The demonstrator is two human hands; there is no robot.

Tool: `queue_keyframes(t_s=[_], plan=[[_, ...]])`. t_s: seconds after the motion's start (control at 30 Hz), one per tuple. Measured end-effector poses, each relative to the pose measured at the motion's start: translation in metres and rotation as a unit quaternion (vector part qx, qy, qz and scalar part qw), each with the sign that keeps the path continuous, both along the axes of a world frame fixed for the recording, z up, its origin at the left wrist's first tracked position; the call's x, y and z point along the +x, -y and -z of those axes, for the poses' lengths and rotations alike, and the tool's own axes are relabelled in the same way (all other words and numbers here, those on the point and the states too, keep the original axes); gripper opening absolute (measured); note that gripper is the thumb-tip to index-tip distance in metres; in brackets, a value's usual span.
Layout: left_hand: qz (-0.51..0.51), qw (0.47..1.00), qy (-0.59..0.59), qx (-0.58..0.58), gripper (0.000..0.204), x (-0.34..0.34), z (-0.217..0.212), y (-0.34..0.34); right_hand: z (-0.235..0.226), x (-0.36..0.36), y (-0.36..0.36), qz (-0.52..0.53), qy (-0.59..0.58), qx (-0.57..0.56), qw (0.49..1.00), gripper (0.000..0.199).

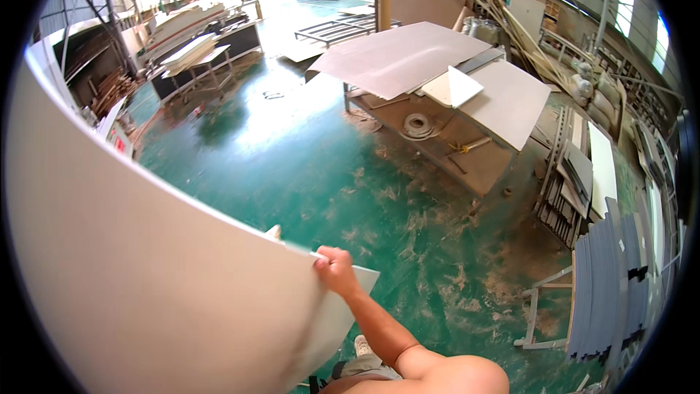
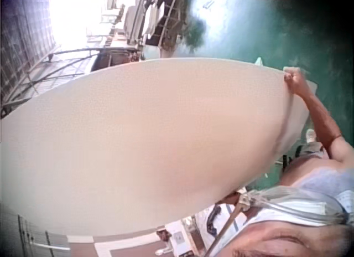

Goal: The person cleans a large white rectangular panel using a dark cloth and a small abrasive pad. They wipe the surface thoroughly, then use the abrasive pad to scrub specific areas before wiping again with the cloth. Finally, they lift the panel and carry it across the workshop floor.

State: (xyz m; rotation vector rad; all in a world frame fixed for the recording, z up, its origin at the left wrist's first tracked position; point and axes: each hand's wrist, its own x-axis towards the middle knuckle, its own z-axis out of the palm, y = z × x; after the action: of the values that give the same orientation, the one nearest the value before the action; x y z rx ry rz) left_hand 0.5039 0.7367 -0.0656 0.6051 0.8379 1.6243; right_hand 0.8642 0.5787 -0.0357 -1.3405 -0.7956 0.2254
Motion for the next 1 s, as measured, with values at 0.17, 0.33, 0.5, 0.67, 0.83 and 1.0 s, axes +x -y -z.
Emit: queue_keyframes(t_s=[0.17,0.33,0.5,0.67,0.83,1.0], plan=[[0.068,0.998,0.014,0.013,0.089,0.099,-0.017,-0.062,-0.037,0.135,0.028,0.148,0.023,-0.027,0.988,0.077],[0.143,0.989,0.042,0.003,0.094,0.162,0.008,-0.133,-0.06,0.231,0.02,0.265,0.082,-0.055,0.959,0.079],[0.168,0.98,-0.001,-0.109,0.096,0.29,0.024,-0.194,-0.06,0.336,0.006,0.41,0.273,-0.083,0.866,0.049],[0.31,0.931,0.027,-0.191,0.098,0.446,0.041,-0.291,-0.109,0.405,0.021,0.574,0.357,-0.307,0.67,0.045],[0.394,0.882,-0.007,-0.26,0.099,0.578,0.088,-0.381,-0.16,0.449,-0.08,0.628,0.329,-0.349,0.612,0.05],[0.458,0.829,-0.063,-0.314,0.101,0.731,0.143,-0.497,-0.121,0.561,-0.19,0.704,0.407,-0.335,0.475,0.058]])
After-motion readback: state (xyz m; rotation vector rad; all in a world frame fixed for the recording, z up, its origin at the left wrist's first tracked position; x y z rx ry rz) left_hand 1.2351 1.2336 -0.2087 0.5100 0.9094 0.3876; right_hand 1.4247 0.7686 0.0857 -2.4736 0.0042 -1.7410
